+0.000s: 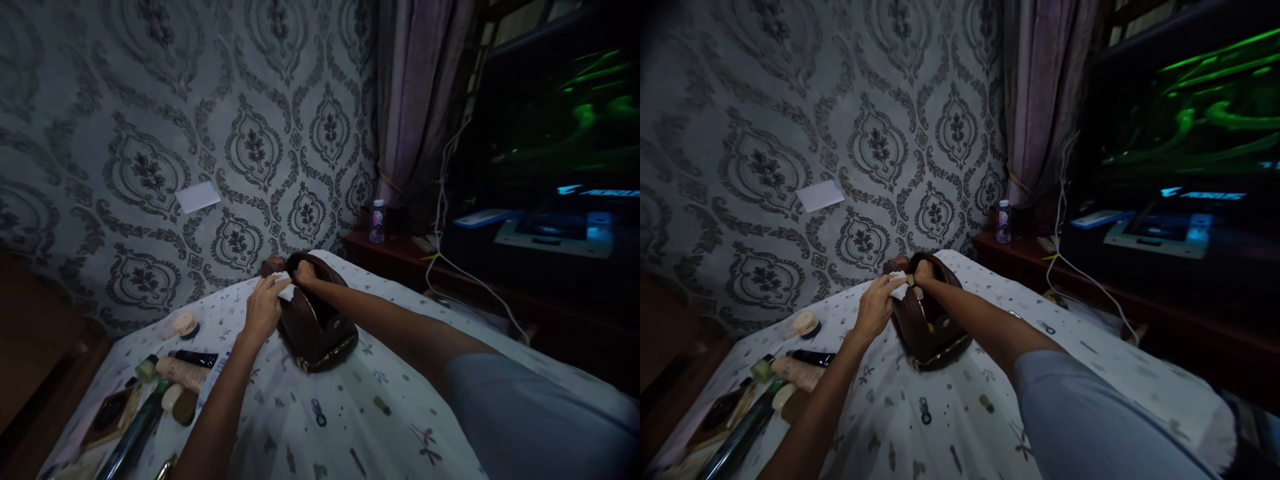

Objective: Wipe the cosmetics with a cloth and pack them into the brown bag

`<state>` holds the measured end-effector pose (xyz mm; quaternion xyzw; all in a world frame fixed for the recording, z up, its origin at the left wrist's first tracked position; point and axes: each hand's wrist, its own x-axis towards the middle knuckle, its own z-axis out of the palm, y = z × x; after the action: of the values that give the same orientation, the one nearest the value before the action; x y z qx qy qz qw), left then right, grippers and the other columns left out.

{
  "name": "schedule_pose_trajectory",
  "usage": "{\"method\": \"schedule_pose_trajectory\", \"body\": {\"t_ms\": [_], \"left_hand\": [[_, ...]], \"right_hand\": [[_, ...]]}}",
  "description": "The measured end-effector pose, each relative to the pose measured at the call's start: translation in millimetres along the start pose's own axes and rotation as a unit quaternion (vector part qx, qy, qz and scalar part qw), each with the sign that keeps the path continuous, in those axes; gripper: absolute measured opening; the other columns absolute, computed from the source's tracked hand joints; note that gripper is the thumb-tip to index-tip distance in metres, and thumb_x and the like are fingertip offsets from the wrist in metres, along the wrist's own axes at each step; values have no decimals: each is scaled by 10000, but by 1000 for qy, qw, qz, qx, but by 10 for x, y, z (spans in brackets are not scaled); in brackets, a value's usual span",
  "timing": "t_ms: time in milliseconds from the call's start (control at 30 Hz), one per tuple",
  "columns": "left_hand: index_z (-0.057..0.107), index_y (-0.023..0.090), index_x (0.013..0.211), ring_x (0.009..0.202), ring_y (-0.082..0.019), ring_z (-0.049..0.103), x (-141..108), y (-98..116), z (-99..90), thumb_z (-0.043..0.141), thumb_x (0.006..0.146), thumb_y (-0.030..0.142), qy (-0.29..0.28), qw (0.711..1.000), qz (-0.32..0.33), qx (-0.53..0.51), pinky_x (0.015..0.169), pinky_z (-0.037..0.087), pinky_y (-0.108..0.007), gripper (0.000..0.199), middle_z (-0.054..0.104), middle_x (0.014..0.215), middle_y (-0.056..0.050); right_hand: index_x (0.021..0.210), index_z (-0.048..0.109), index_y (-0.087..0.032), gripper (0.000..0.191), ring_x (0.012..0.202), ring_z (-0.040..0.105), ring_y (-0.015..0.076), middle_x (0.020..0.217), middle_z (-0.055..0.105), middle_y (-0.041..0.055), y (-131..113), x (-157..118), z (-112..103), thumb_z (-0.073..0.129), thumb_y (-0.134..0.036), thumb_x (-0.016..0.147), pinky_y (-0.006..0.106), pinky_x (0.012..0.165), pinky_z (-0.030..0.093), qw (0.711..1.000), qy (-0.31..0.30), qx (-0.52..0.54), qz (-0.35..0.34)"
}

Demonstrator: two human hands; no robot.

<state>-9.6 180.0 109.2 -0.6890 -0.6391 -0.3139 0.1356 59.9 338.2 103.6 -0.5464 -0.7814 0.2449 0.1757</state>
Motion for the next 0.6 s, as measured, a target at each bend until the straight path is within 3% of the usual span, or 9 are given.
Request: {"method": "schedule_pose_trajectory", "body": {"t_ms": [367, 600], "left_hand": [[672, 227, 1195, 1142, -219, 561, -21, 16, 19, 391, 773, -62, 16, 1000, 4, -23, 1009, 461, -388, 583, 654, 1202, -75], [657, 224, 1217, 1191, -207, 560, -18, 9, -11, 399, 768, -66, 0, 1000, -8, -18, 1036, 454, -374, 594, 645, 1250, -77]], "right_hand": [[1202, 581, -162, 324, 1031, 618, 206, 1200, 604, 91, 62, 14, -10, 585, -335, 928, 396, 858, 539, 1000, 13, -1, 13], [1188, 589, -164, 315, 1016, 622, 208, 1179, 611, 81, 33, -48, -44, 591, -336, 925, 384, 843, 543, 999, 21, -5, -25]]}}
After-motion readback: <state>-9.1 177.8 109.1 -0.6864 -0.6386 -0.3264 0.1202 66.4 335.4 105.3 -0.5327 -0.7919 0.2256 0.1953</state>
